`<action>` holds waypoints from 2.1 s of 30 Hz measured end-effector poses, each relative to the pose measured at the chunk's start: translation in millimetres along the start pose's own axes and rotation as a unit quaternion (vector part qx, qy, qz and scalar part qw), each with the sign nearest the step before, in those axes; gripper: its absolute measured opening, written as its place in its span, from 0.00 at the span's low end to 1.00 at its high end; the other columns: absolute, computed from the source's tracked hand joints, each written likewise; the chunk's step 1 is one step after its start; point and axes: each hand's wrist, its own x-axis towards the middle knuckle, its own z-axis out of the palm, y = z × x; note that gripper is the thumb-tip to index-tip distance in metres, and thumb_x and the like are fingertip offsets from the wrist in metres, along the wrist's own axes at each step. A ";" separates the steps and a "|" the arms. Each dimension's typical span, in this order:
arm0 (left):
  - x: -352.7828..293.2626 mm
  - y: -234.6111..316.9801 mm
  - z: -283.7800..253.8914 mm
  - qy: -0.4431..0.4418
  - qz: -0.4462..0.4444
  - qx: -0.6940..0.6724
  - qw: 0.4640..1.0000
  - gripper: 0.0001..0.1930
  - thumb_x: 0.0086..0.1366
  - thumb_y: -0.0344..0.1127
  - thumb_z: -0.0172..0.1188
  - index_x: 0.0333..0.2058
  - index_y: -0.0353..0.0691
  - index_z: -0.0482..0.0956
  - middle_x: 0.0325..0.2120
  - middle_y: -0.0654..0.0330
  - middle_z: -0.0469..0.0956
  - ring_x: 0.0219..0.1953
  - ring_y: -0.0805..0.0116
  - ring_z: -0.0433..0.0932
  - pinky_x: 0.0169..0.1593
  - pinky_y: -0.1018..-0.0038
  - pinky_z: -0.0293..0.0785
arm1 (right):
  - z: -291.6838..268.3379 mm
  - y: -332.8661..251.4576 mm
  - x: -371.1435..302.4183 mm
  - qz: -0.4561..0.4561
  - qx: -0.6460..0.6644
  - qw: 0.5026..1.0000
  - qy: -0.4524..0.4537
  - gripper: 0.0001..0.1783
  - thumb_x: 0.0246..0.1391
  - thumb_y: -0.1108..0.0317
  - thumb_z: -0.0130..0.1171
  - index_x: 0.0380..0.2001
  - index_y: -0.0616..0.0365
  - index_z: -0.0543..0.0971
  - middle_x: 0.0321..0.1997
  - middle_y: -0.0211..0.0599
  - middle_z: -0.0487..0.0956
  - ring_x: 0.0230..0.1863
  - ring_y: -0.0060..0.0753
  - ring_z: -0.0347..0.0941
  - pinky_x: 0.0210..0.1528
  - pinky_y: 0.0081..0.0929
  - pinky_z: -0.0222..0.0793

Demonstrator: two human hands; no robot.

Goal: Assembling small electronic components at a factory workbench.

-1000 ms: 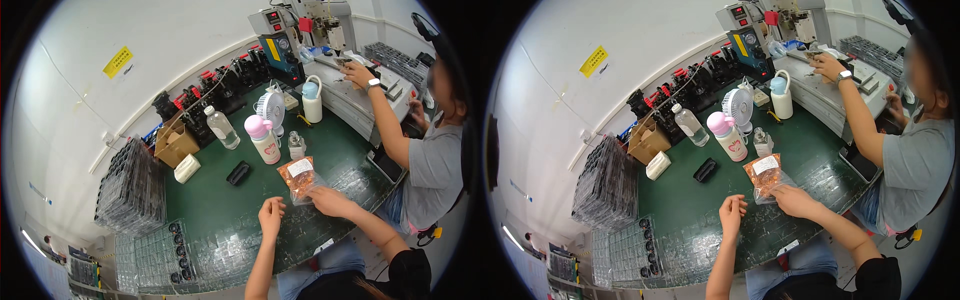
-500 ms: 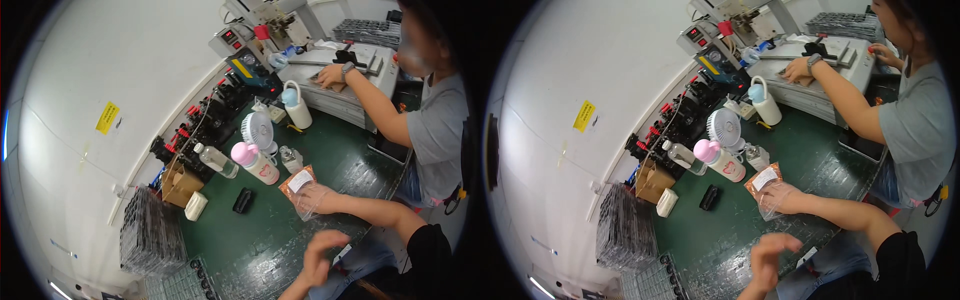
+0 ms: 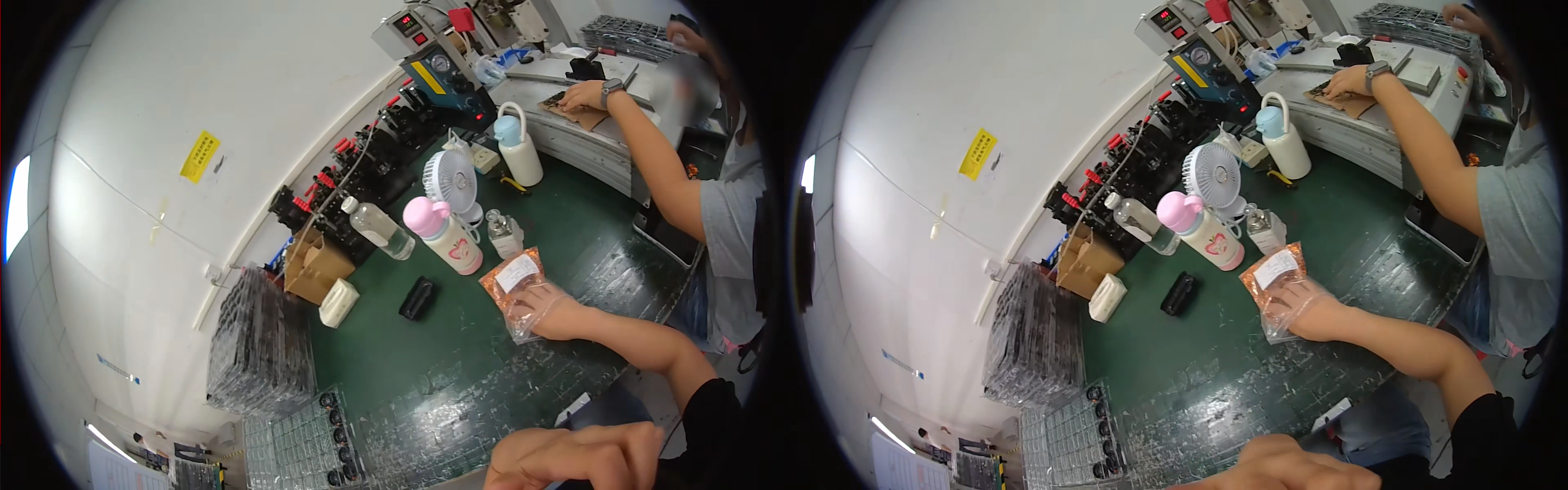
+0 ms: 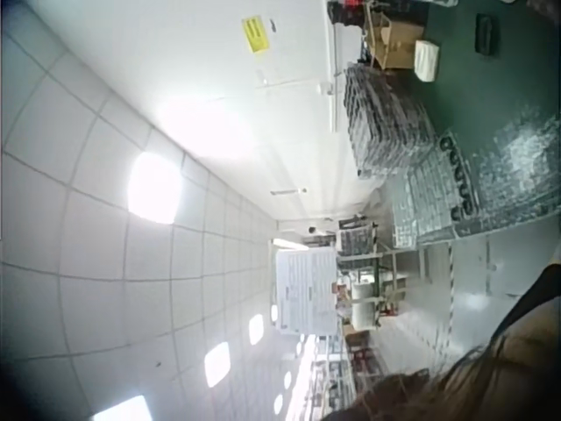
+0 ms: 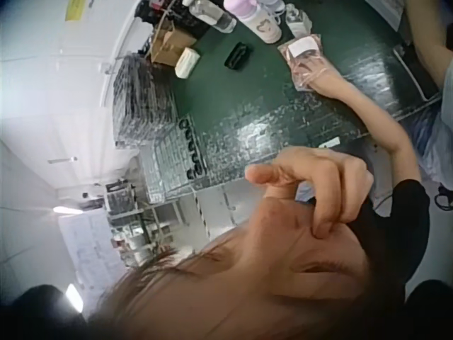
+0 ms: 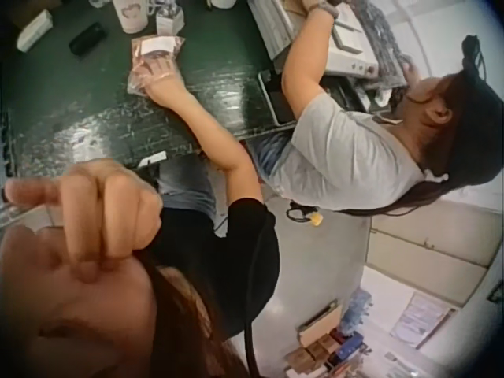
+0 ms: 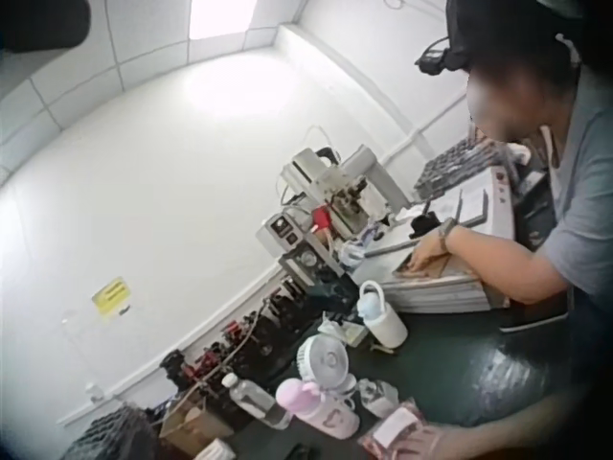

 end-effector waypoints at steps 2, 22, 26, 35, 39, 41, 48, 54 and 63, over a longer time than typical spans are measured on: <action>-9.6 -8.7 -9.5 0.008 0.088 -0.041 0.995 0.34 0.67 0.61 0.35 0.29 0.33 0.75 0.26 0.55 0.70 0.30 0.67 0.67 0.31 0.79 0.63 | 6.2 -2.6 2.4 -0.003 0.003 1.000 -0.002 0.17 0.50 0.63 0.50 0.45 0.49 0.73 0.53 0.41 0.69 0.54 0.44 0.65 0.59 0.48 0.55; -7.3 8.0 -64.0 -0.158 -0.066 -0.076 0.982 0.30 0.67 0.56 0.40 0.23 0.32 0.73 0.22 0.55 0.73 0.22 0.64 0.73 0.24 0.76 0.67 | -1.4 -3.0 6.5 0.014 0.026 0.998 -0.054 0.18 0.51 0.64 0.50 0.47 0.48 0.72 0.55 0.40 0.67 0.56 0.46 0.63 0.62 0.54 0.49; 5.9 28.4 -73.7 -0.396 -0.171 0.155 0.889 0.19 0.68 0.44 0.45 0.30 0.31 0.76 0.28 0.54 0.75 0.27 0.59 0.75 0.28 0.73 0.71 | -0.3 -5.5 6.5 0.010 0.020 0.999 -0.048 0.18 0.51 0.65 0.50 0.47 0.48 0.72 0.55 0.40 0.67 0.56 0.46 0.63 0.61 0.53 0.50; -1.3 8.8 -73.4 -0.450 -0.290 -0.041 0.844 0.25 0.63 0.44 0.51 0.50 0.26 0.66 0.41 0.40 0.72 0.41 0.41 0.72 0.42 0.60 0.72 | 0.3 -5.3 6.9 0.006 0.017 0.999 -0.047 0.18 0.51 0.64 0.49 0.47 0.48 0.72 0.53 0.41 0.69 0.54 0.44 0.65 0.57 0.45 0.56; 5.9 -0.6 -69.7 -0.454 -0.273 -0.038 0.847 0.25 0.63 0.44 0.51 0.50 0.26 0.66 0.41 0.40 0.72 0.41 0.40 0.72 0.42 0.59 0.72 | -5.1 -7.1 7.7 0.003 0.000 0.999 -0.037 0.19 0.51 0.64 0.49 0.47 0.51 0.72 0.52 0.42 0.69 0.53 0.43 0.66 0.56 0.44 0.58; 10.3 -6.3 -68.2 -0.456 -0.268 -0.039 0.848 0.25 0.63 0.44 0.51 0.50 0.26 0.66 0.41 0.40 0.72 0.41 0.40 0.72 0.42 0.59 0.72 | -2.6 -6.8 6.9 0.001 0.020 0.999 -0.041 0.20 0.50 0.65 0.50 0.48 0.51 0.71 0.53 0.41 0.69 0.54 0.46 0.65 0.56 0.44 0.58; 6.3 -14.1 -66.8 -0.430 -0.277 -0.056 0.858 0.25 0.63 0.44 0.51 0.50 0.26 0.66 0.42 0.39 0.71 0.42 0.40 0.72 0.43 0.58 0.71 | -3.0 -6.1 3.2 0.013 0.033 0.999 -0.033 0.19 0.50 0.66 0.49 0.48 0.51 0.71 0.51 0.41 0.70 0.52 0.45 0.66 0.58 0.49 0.55; 4.1 -14.4 -67.1 -0.416 -0.279 -0.059 0.863 0.25 0.64 0.44 0.51 0.50 0.26 0.66 0.42 0.39 0.71 0.42 0.39 0.71 0.44 0.58 0.71 | -5.9 -5.0 2.9 0.013 0.017 0.999 -0.047 0.19 0.50 0.66 0.50 0.48 0.50 0.71 0.52 0.41 0.69 0.53 0.45 0.66 0.60 0.53 0.52; -1.4 -7.6 -63.1 -0.389 -0.261 -0.044 0.882 0.25 0.64 0.44 0.51 0.50 0.25 0.65 0.43 0.38 0.71 0.43 0.39 0.71 0.44 0.57 0.70 | -4.0 -6.1 4.3 0.020 0.040 0.998 -0.049 0.19 0.50 0.66 0.49 0.48 0.51 0.71 0.54 0.43 0.68 0.54 0.46 0.65 0.60 0.51 0.53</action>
